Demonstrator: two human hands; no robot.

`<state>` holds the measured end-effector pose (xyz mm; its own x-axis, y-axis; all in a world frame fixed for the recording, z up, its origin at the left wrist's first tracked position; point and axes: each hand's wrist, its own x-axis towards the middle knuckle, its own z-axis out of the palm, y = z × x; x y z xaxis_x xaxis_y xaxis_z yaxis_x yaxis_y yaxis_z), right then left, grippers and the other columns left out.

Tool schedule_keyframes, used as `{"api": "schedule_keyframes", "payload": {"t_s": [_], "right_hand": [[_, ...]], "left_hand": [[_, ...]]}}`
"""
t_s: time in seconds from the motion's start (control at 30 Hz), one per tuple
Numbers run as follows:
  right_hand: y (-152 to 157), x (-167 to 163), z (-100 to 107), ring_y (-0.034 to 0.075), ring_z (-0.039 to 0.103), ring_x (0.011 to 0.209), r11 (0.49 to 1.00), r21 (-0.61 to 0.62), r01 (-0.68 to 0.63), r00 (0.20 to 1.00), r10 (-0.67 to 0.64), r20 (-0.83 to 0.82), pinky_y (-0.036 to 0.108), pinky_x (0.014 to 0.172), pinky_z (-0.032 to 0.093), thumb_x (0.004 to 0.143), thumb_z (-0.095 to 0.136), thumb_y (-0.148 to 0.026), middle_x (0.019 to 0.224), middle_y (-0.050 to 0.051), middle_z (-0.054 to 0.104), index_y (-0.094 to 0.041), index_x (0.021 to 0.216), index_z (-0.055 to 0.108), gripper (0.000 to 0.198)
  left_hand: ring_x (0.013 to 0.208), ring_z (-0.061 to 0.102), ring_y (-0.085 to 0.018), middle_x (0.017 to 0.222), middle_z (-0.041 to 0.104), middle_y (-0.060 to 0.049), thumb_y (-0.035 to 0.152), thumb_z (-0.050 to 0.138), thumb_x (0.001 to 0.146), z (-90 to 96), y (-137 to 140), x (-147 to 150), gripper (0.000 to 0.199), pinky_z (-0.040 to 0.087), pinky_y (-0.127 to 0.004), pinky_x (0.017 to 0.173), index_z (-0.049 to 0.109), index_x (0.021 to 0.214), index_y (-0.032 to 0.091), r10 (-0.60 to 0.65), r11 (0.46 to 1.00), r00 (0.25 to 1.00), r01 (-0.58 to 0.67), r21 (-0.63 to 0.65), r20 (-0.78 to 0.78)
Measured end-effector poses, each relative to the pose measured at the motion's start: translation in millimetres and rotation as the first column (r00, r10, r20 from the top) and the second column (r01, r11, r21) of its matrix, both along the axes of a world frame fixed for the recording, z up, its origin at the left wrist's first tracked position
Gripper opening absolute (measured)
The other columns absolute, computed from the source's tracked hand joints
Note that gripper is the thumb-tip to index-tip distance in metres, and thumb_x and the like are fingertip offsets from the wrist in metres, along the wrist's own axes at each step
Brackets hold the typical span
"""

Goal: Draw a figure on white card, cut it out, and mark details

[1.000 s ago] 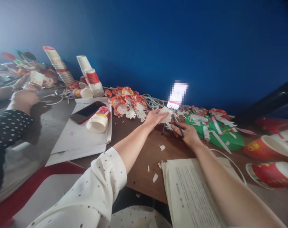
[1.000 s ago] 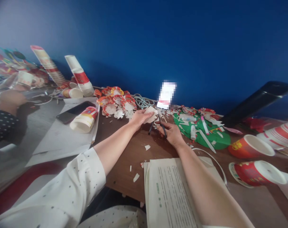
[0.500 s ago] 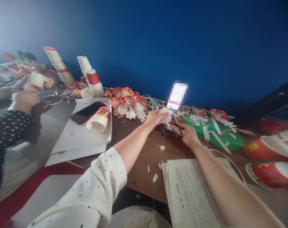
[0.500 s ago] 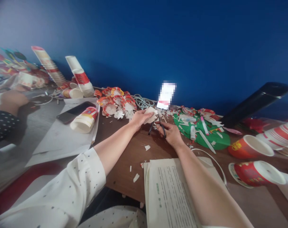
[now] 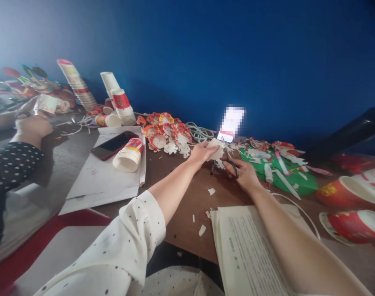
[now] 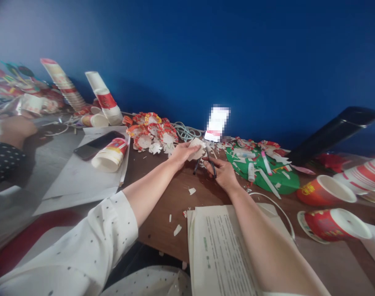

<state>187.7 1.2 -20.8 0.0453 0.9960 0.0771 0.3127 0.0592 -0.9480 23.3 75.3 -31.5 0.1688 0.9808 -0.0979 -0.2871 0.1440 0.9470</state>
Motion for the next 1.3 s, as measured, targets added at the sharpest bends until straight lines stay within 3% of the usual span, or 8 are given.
{"api": "schedule_keyframes", "payload": {"t_s": [0.4, 0.57, 0.7, 0.83, 0.93, 1.07, 1.2, 1.3], "right_hand": [[1, 1, 0, 0.011, 0.043, 0.049, 1.000, 0.015, -0.006, 1.000, 0.006, -0.011, 0.029, 0.052, 0.038, 0.065, 0.082, -0.063, 0.050, -0.003, 0.052, -0.012, 0.100, 0.082, 0.062], [2, 3, -2, 0.012, 0.045, 0.049, 1.000, 0.016, 0.005, 1.000, -0.005, -0.021, 0.029, 0.052, 0.038, 0.066, 0.081, -0.063, 0.051, -0.003, 0.052, -0.012, 0.100, 0.081, 0.061], [2, 4, -4, 0.011, 0.045, 0.050, 0.999, 0.007, 0.042, 0.998, -0.041, -0.050, 0.028, 0.051, 0.036, 0.065, 0.082, -0.062, 0.052, -0.003, 0.053, -0.013, 0.100, 0.081, 0.060], [3, 4, -6, 0.011, 0.045, 0.052, 0.992, 0.026, 0.126, 0.983, -0.122, -0.134, 0.027, 0.051, 0.033, 0.067, 0.082, -0.058, 0.055, -0.003, 0.055, -0.014, 0.095, 0.080, 0.052], [5, 4, -8, 0.011, 0.045, 0.053, 0.982, 0.026, 0.188, 0.960, -0.178, -0.215, 0.026, 0.048, 0.030, 0.068, 0.082, -0.056, 0.056, -0.002, 0.055, -0.016, 0.094, 0.079, 0.048], [7, 2, -13, 0.012, 0.044, 0.053, 0.979, 0.013, 0.203, 0.933, -0.190, -0.306, 0.024, 0.045, 0.025, 0.068, 0.081, -0.057, 0.058, -0.003, 0.054, -0.017, 0.100, 0.078, 0.051], [6, -2, -14, 0.011, 0.045, 0.053, 0.979, 0.015, 0.202, 0.919, -0.184, -0.348, 0.023, 0.044, 0.025, 0.067, 0.083, -0.057, 0.060, -0.002, 0.055, -0.017, 0.101, 0.079, 0.052], [4, -5, -12, 0.010, 0.045, 0.053, 0.982, -0.003, 0.189, 0.913, -0.177, -0.366, 0.022, 0.043, 0.025, 0.067, 0.084, -0.054, 0.059, -0.002, 0.055, -0.017, 0.096, 0.079, 0.047]], "left_hand": [[0.072, 0.070, -0.020, 0.081, 0.077, -0.008, 0.035, 0.086, 0.070, -11.3, 8, 0, 0.030, 0.054, -0.033, 0.075, 0.078, 0.091, 0.016, -0.018, 0.999, 1.000, 0.018, 0.041, 0.003], [0.070, 0.070, -0.017, 0.080, 0.077, -0.007, 0.028, 0.088, 0.069, -7.1, 7, -1, 0.028, 0.054, -0.030, 0.074, 0.076, 0.090, 0.015, -0.056, 0.998, 0.998, 0.056, 0.018, 0.008], [0.066, 0.067, -0.014, 0.079, 0.075, -0.006, 0.022, 0.089, 0.068, 4.7, -1, -5, 0.026, 0.052, -0.027, 0.067, 0.074, 0.088, 0.015, -0.124, 0.986, 0.992, 0.126, -0.110, 0.026], [0.067, 0.069, -0.014, 0.081, 0.076, -0.011, 0.021, 0.085, 0.075, 13.5, -8, -6, 0.018, 0.053, -0.024, 0.060, 0.072, 0.084, 0.011, -0.224, 0.915, 0.970, 0.243, -0.322, 0.094], [0.061, 0.065, -0.010, 0.073, 0.072, -0.008, 0.014, 0.078, 0.082, 15.3, -13, 0, 0.009, 0.052, -0.019, 0.056, 0.070, 0.080, 0.010, -0.173, 0.878, 0.964, 0.244, -0.411, 0.204], [0.054, 0.057, -0.007, 0.065, 0.065, -0.003, 0.007, 0.075, 0.081, 16.1, -19, 13, 0.011, 0.047, -0.017, 0.051, 0.067, 0.075, 0.011, -0.072, 0.889, 0.931, 0.223, -0.400, 0.358], [0.054, 0.052, -0.007, 0.064, 0.063, 0.000, 0.009, 0.076, 0.080, 14.9, -26, 23, 0.012, 0.042, -0.021, 0.055, 0.067, 0.074, 0.012, 0.084, 0.941, 0.936, 0.038, -0.337, 0.341], [0.060, 0.055, -0.008, 0.068, 0.064, -0.002, 0.014, 0.080, 0.079, 11.9, -29, 29, 0.016, 0.044, -0.024, 0.064, 0.066, 0.072, 0.013, 0.171, 0.944, 0.927, -0.058, -0.324, 0.333]]}}
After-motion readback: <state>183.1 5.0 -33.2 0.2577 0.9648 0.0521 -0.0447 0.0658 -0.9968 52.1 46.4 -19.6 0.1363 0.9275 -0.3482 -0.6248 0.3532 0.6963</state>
